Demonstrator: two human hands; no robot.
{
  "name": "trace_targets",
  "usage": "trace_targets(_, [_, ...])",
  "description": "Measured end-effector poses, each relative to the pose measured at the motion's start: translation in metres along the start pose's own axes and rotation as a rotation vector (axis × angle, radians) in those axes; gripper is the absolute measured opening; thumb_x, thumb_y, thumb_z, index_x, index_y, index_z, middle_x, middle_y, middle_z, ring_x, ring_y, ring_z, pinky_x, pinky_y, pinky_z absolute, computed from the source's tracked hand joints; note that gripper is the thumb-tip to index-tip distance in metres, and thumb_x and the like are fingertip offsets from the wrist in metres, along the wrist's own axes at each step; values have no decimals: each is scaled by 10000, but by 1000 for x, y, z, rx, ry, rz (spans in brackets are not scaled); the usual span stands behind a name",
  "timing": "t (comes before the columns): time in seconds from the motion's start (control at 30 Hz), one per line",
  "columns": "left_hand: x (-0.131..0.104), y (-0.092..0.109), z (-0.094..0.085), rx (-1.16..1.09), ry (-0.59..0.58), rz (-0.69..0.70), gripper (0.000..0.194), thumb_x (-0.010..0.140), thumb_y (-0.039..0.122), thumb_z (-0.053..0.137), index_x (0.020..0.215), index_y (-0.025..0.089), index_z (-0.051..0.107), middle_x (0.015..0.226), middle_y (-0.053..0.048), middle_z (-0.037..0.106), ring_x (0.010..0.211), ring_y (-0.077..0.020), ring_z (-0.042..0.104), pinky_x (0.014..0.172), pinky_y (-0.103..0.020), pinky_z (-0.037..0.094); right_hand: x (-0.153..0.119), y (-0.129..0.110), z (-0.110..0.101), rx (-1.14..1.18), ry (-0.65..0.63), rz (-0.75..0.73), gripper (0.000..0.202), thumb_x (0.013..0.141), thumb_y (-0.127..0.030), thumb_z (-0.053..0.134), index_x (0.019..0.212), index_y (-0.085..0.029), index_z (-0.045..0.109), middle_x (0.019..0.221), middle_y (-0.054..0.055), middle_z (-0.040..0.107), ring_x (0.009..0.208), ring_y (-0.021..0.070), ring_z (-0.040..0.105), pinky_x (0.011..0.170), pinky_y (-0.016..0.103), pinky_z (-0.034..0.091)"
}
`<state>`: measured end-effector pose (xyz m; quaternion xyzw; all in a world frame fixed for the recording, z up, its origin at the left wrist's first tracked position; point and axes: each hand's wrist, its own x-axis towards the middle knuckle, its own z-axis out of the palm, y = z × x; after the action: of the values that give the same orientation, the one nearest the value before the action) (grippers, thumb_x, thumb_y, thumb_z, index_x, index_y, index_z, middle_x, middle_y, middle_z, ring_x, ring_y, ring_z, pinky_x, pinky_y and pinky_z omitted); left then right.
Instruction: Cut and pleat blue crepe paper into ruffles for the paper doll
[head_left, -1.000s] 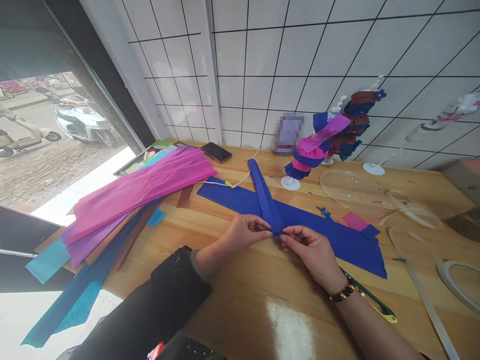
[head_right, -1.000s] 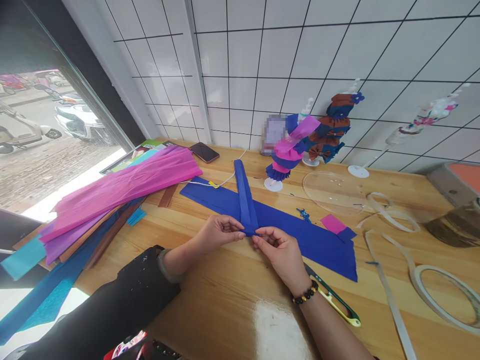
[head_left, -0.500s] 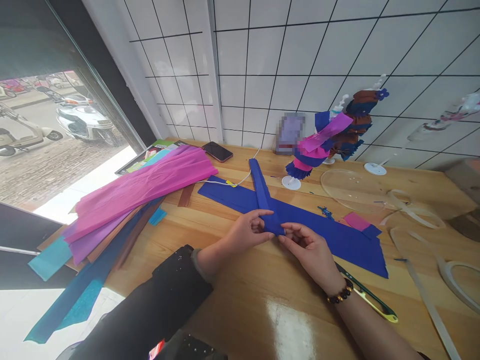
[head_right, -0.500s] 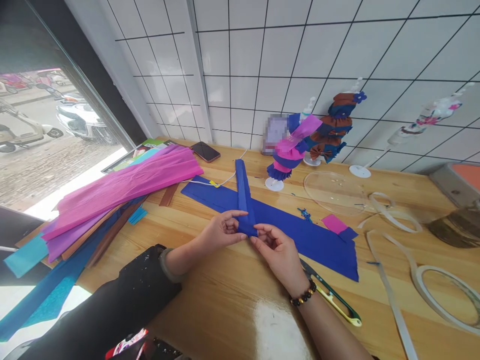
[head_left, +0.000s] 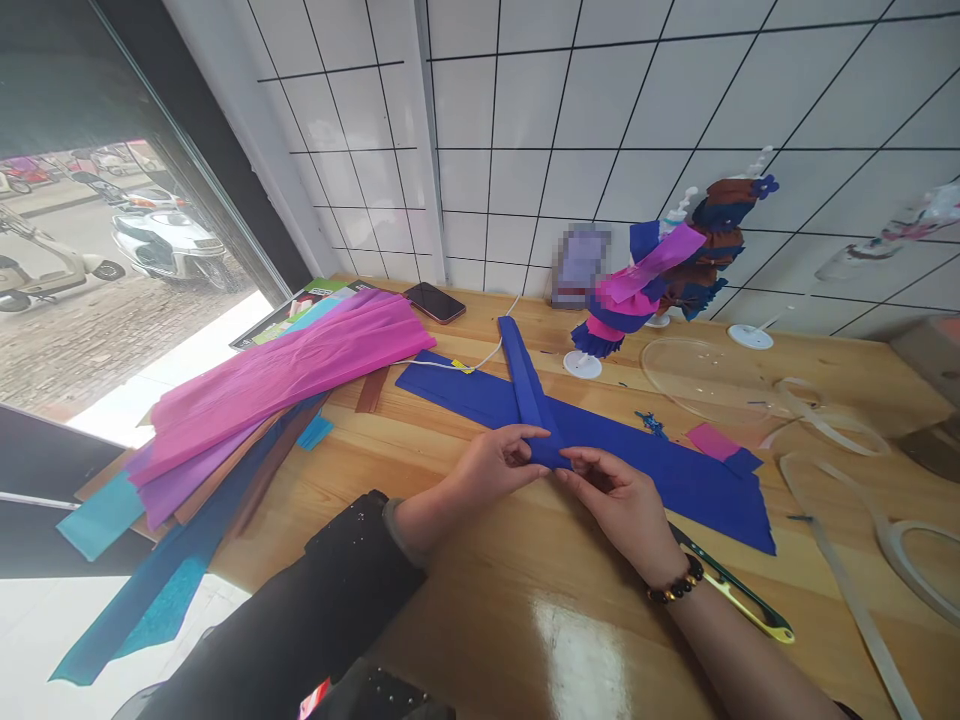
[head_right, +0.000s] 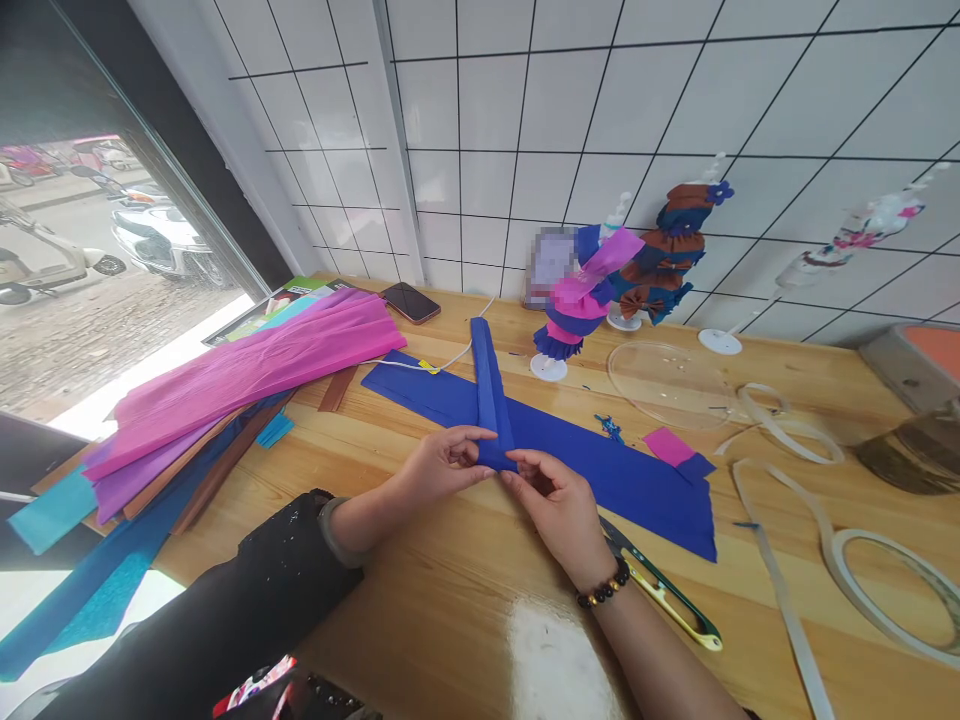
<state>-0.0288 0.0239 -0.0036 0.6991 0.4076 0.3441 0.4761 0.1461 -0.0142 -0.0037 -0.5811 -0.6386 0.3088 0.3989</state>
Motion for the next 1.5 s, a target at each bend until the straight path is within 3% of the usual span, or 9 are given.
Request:
trace_targets(0.27, [-1, 1, 2, 9, 5, -30, 201, 699, 292, 607, 809, 134, 667, 704, -24, 639, 618, -100, 552, 599, -192, 430, 1, 2, -3, -58, -19, -159, 192, 760, -333, 557, 856, -211, 671, 855, 45, 661, 777, 166, 600, 705, 285, 482])
trace_targets(0.87, [0, 3, -1, 139, 23, 60, 141, 706, 244, 607, 766, 142, 683, 721, -26, 671, 637, -103, 585, 617, -180, 445, 3, 7, -3, -93, -48, -235, 165, 784, -311, 538, 817, -212, 665, 826, 41, 644, 776, 158, 594, 715, 287, 478])
trace_targets(1.03, [0, -1, 0, 103, -13, 25, 217, 719, 287, 594, 867, 147, 669, 727, -24, 661, 615, -102, 574, 588, -186, 442, 3, 9, -3, -88, -57, -235, 160, 788, -311, 531, 814, -210, 653, 847, 45, 639, 813, 163, 587, 753, 298, 468])
trace_targets(1.33, [-1, -6, 0, 85, -5, 16, 203, 733, 302, 571, 822, 154, 676, 779, -35, 677, 697, -125, 605, 666, -204, 459, 1, 2, -3, -117, -31, -180, 183, 763, -327, 559, 872, -210, 648, 853, 44, 638, 709, 145, 571, 654, 274, 476])
trace_targets(1.5, [-1, -6, 1, 33, 5, -3, 201, 719, 302, 585, 812, 149, 674, 764, -38, 674, 680, -124, 602, 650, -209, 461, 1, 2, -3, -104, -27, -164, 172, 769, -330, 548, 827, -208, 654, 852, 44, 654, 778, 162, 592, 710, 287, 471])
